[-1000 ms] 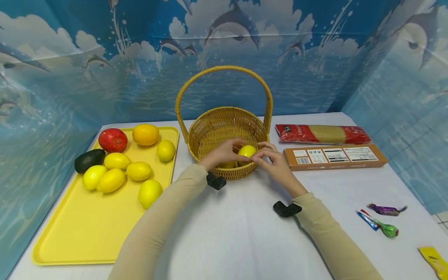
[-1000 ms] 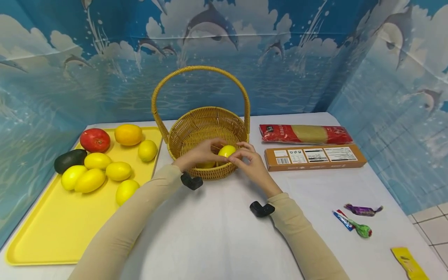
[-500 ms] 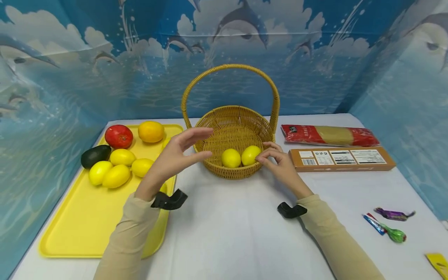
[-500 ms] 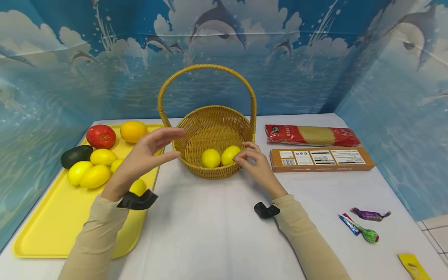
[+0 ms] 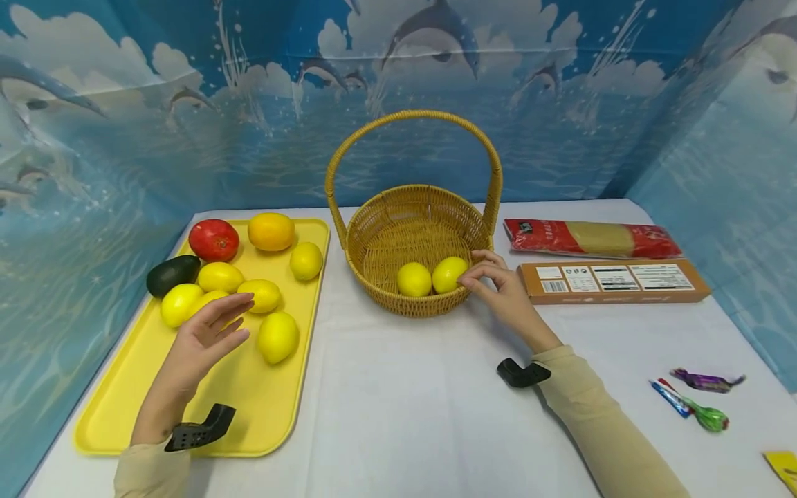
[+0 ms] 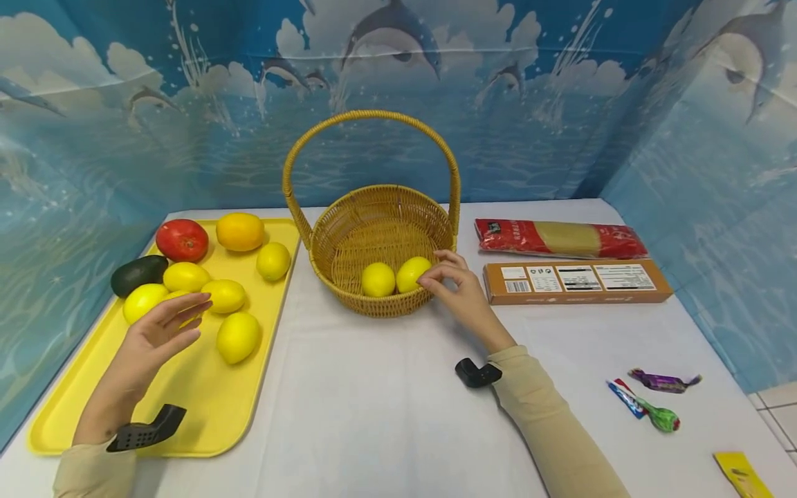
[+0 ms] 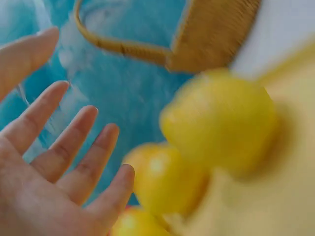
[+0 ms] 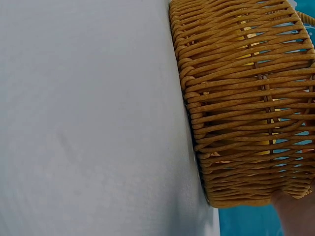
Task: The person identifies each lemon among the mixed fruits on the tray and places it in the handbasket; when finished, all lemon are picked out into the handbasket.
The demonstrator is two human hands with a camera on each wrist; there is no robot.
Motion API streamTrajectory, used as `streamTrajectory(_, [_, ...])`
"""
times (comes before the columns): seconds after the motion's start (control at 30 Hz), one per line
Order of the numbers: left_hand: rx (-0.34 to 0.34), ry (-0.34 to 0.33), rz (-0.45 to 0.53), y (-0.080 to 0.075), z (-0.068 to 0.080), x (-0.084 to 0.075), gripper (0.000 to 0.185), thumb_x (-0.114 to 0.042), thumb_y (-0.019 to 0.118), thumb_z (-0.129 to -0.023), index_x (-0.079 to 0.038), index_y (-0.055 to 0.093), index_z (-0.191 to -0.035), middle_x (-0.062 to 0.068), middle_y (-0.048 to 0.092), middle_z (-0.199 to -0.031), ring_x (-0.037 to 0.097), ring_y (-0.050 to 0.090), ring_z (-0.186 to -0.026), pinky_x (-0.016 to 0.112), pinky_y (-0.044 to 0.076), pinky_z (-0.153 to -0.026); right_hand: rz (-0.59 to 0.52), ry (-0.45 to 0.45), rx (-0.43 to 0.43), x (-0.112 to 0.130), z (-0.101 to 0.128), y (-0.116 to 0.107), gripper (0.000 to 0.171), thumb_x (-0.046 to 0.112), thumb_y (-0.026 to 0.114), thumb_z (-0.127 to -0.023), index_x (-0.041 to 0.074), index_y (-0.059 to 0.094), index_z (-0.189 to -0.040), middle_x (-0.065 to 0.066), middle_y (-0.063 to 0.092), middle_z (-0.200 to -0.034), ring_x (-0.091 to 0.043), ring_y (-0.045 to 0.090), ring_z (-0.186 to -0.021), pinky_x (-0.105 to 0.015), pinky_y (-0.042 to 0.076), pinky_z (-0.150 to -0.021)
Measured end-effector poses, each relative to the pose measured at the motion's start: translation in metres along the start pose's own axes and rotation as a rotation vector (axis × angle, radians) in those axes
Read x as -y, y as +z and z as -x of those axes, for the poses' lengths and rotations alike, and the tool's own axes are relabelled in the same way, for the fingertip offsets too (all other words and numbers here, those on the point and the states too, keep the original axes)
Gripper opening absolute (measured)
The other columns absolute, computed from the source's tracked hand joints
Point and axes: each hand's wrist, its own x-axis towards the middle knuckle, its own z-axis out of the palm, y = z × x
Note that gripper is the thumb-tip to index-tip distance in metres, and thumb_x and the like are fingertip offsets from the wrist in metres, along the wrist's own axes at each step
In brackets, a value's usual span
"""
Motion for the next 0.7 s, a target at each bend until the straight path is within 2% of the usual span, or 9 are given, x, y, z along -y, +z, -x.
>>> streamTrajectory(0.17, [0.064,-0.125,-0.003,-0.008,-0.001,0.03,0.05,-0.004,0.054,-0.095,-0.005,0.036,-0.142,0.016,0.033,-0.144,0.023,0.032,-0.13,0.019,0.04,-0.093,-0.009,0.008,-0.004,-0.001,0.0,-0.001,0.007,-0.009,0.059,-0.088,-0.009,0.066,-0.085,-0.019,0.064,-0.09,-0.037,0.032,-0.124,-0.052,0.021,-0.102])
streamTrajectory(0.27, [0.12,-0.162,-0.056,-0.005,-0.005,0.042,0.055,-0.009,0.059,-0.093,-0.005,0.036,-0.142,0.016,0.031,-0.145,0.031,0.03,-0.131,0.017,0.037,-0.094,-0.013,0.007,-0.001,-0.001,0.0,0.0,0.007,-0.009,0.059,-0.087,-0.01,0.065,-0.085,-0.019,0.064,-0.09,-0.037,0.032,-0.124,-0.052,0.022,-0.102])
streamTrajectory(0.37, [0.161,-0.189,-0.116,0.001,-0.012,0.049,0.059,-0.016,0.064,-0.09,-0.01,0.038,-0.143,0.009,0.031,-0.146,0.03,0.028,-0.132,0.014,0.031,-0.097,-0.011,0.002,-0.003,-0.001,0.0,0.0,0.007,-0.01,0.059,-0.087,-0.01,0.065,-0.085,-0.021,0.063,-0.089,-0.037,0.032,-0.124,-0.052,0.023,-0.102])
streamTrajectory(0.43, [0.189,-0.195,-0.146,0.006,-0.016,0.05,0.061,-0.019,0.066,-0.089,-0.013,0.038,-0.143,0.007,0.029,-0.147,0.028,0.025,-0.134,0.02,0.027,-0.102,-0.01,-0.001,-0.007,-0.002,0.0,0.0,0.007,-0.011,0.059,-0.087,-0.011,0.065,-0.084,-0.021,0.063,-0.089,-0.036,0.033,-0.124,-0.052,0.023,-0.102])
streamTrajectory(0.53, [0.216,-0.208,-0.182,0.015,-0.022,0.048,0.064,-0.022,0.068,-0.087,-0.016,0.037,-0.143,0.007,0.028,-0.148,0.027,0.022,-0.135,0.037,0.021,-0.108,-0.011,-0.006,-0.01,-0.002,0.0,0.0,0.007,-0.012,0.058,-0.087,-0.01,0.065,-0.084,-0.022,0.063,-0.089,-0.036,0.033,-0.124,-0.052,0.021,-0.102])
streamTrajectory(0.6, [0.22,-0.217,-0.221,0.022,-0.024,0.046,0.067,-0.025,0.07,-0.086,-0.018,0.037,-0.144,0.008,0.028,-0.148,0.03,0.024,-0.134,0.049,0.02,-0.107,-0.012,-0.012,-0.011,-0.003,-0.001,0.0,0.007,-0.012,0.059,-0.087,-0.01,0.065,-0.084,-0.021,0.063,-0.089,-0.036,0.033,-0.124,-0.051,0.019,-0.103])
streamTrajectory(0.7, [0.206,-0.241,-0.269,0.028,-0.027,0.044,0.071,-0.031,0.073,-0.082,-0.022,0.038,-0.143,0.009,0.03,-0.147,0.032,0.03,-0.129,0.054,0.024,-0.104,-0.011,-0.014,-0.009,-0.004,-0.001,-0.001,0.007,-0.01,0.059,-0.087,-0.01,0.066,-0.085,-0.02,0.064,-0.089,-0.037,0.032,-0.125,-0.052,0.016,-0.104])
